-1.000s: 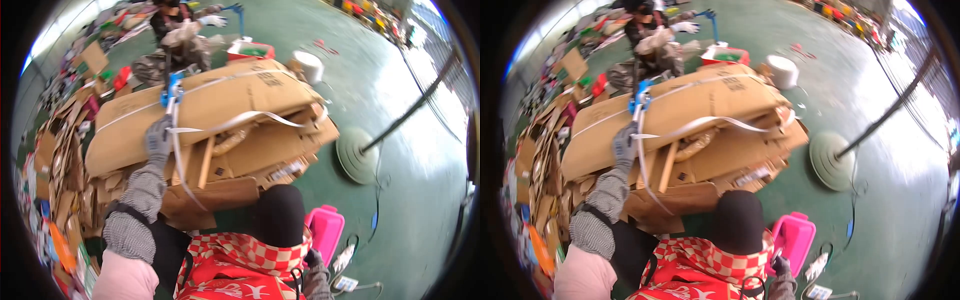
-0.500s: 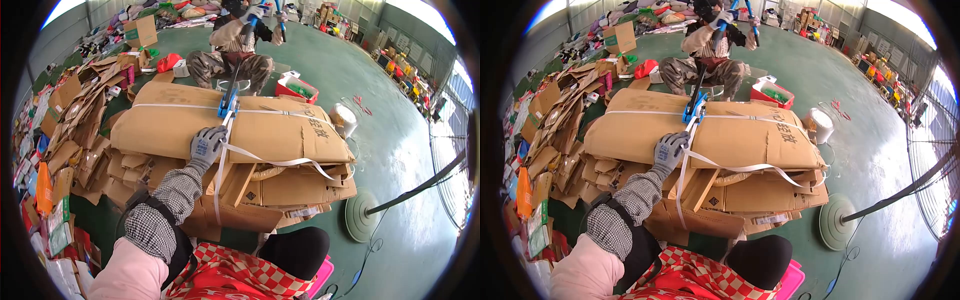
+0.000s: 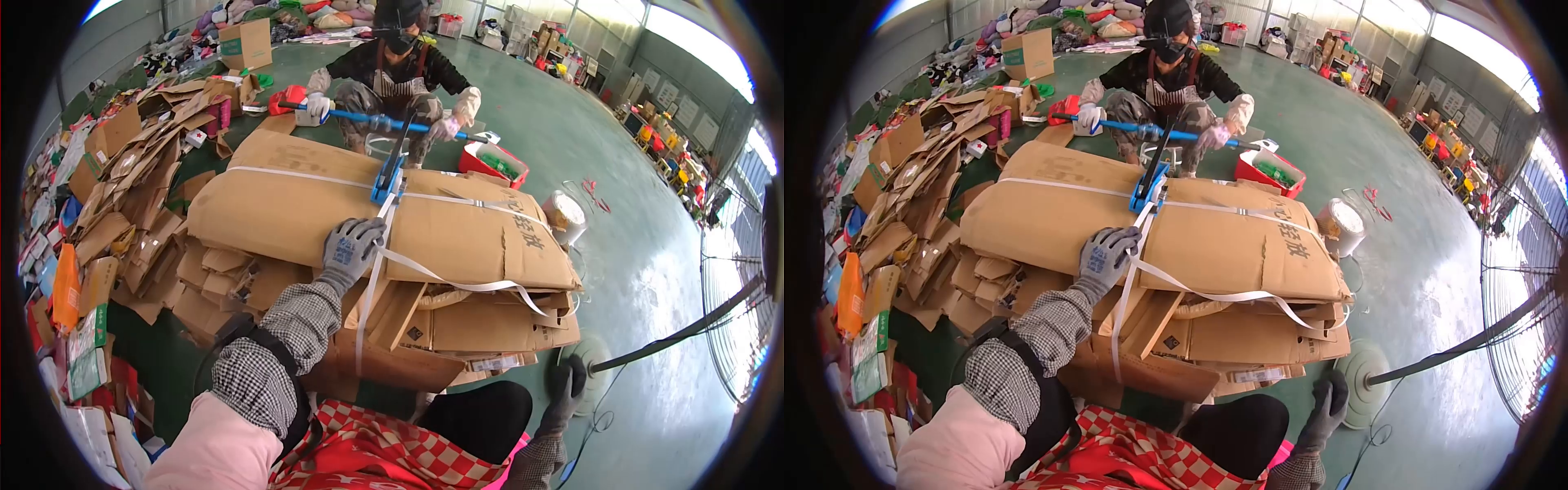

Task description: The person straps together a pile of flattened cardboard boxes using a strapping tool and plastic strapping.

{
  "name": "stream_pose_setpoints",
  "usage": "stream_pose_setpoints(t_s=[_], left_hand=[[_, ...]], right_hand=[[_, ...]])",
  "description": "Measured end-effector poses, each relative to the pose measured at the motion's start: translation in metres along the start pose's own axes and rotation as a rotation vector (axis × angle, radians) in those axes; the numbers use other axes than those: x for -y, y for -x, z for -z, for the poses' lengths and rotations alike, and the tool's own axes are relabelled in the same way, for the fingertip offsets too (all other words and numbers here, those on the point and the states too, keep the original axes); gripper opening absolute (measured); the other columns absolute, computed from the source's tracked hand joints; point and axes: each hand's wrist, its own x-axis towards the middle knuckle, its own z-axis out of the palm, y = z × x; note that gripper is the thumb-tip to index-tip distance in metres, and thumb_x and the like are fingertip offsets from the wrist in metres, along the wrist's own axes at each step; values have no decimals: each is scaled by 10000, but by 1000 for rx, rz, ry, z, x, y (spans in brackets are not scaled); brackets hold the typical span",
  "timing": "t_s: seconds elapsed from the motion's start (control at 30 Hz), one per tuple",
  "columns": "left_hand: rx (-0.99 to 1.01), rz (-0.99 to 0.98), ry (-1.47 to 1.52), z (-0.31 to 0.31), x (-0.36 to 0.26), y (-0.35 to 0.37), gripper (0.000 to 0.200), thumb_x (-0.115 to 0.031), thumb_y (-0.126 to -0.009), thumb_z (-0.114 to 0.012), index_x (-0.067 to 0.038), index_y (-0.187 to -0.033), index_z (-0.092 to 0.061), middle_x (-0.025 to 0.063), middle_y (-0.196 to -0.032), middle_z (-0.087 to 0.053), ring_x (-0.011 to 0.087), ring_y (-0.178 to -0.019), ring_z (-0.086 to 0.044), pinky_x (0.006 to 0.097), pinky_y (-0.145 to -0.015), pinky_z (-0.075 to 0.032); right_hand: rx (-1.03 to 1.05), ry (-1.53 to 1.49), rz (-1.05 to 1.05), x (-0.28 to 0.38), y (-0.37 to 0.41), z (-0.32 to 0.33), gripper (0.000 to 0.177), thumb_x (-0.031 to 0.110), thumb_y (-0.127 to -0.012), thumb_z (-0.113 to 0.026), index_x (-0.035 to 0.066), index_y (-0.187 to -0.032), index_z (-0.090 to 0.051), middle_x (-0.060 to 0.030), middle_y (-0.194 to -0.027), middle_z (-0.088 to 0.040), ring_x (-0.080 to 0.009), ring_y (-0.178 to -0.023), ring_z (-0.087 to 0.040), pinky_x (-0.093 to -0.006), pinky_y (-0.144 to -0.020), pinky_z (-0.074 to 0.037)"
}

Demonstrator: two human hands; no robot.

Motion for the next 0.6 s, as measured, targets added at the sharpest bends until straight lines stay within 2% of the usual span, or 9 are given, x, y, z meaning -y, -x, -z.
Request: stream_pose_setpoints(t_s=[0.07,0.13,0.2,0.3,0.37,0.47,0.53,0.57,0.6], left_hand=[[4,4,-17,0,3,2,221,-132,-684,-617,-166,-900,-584,-29,-1079,-604,197,-968,-560,354,-841,-442],[106,14,-16,-3,7,4,259,-189,-727,-615,-174,-985,-597,-38,-1121,-579,187,-1008,-532,361,-900,-408],[98,20,-2,-1,4,3,248,-186,-726,-614,-175,-973,-596,-37,-1122,-579,190,-1009,-531,362,-896,-408],[91,17,-23,3,4,-1,226,-176,-728,-607,-176,-953,-593,-31,-1124,-579,198,-1012,-529,366,-890,-408],[180,28,-78,2,5,2,216,-158,-734,-594,-171,-950,-589,-4,-1120,-579,226,-1026,-520,376,-897,-400],[145,-5,-16,0,4,1,199,-137,-736,-583,-139,-934,-590,38,-1114,-582,263,-1036,-511,407,-908,-389],[124,-69,34,-3,5,1,174,-137,-763,-560,-127,-933,-596,63,-1099,-589,277,-1021,-518,401,-903,-393],[182,6,-19,-5,5,3,159,-157,-793,-545,-117,-936,-602,67,-1118,-587,275,-1014,-527,389,-889,-405],[146,-72,10,-8,6,3,163,-170,-819,-530,-115,-950,-609,66,-1139,-585,260,-1004,-540,374,-872,-417]], right_hand=[[134,-62,105,32,-4,-39,277,27,-878,-488,-41,-1146,-500,-72,-1024,-561,-141,-877,-542,-265,-793,-450],[233,-131,177,50,0,-73,279,-36,-848,-503,-42,-1127,-518,-93,-1043,-576,-145,-897,-556,-278,-806,-460],[262,174,390,43,4,-94,263,-36,-832,-526,-37,-1095,-544,-114,-1033,-596,-159,-883,-586,-282,-785,-474],[251,214,384,43,8,-93,253,-38,-816,-546,-33,-1068,-563,-123,-1030,-608,-174,-852,-611,-282,-769,-484],[124,61,317,37,5,-72,277,-20,-829,-534,-36,-1105,-541,-128,-1038,-602,-177,-850,-615,-276,-769,-486],[-73,32,183,-8,6,-1,290,25,-859,-521,-35,-1142,-520,-108,-1013,-596,-155,-854,-592,-259,-766,-478],[-169,-18,-112,-52,26,65,280,97,-863,-556,-6,-1123,-537,-65,-945,-598,-119,-751,-566,-235,-665,-459],[-230,-35,-294,-75,42,101,281,99,-857,-565,-4,-1118,-545,-46,-880,-597,-101,-714,-554,-208,-629,-437],[-256,-26,-418,-99,64,137,255,150,-857,-571,-4,-1059,-563,-57,-825,-606,-111,-672,-563,-215,-597,-445]])
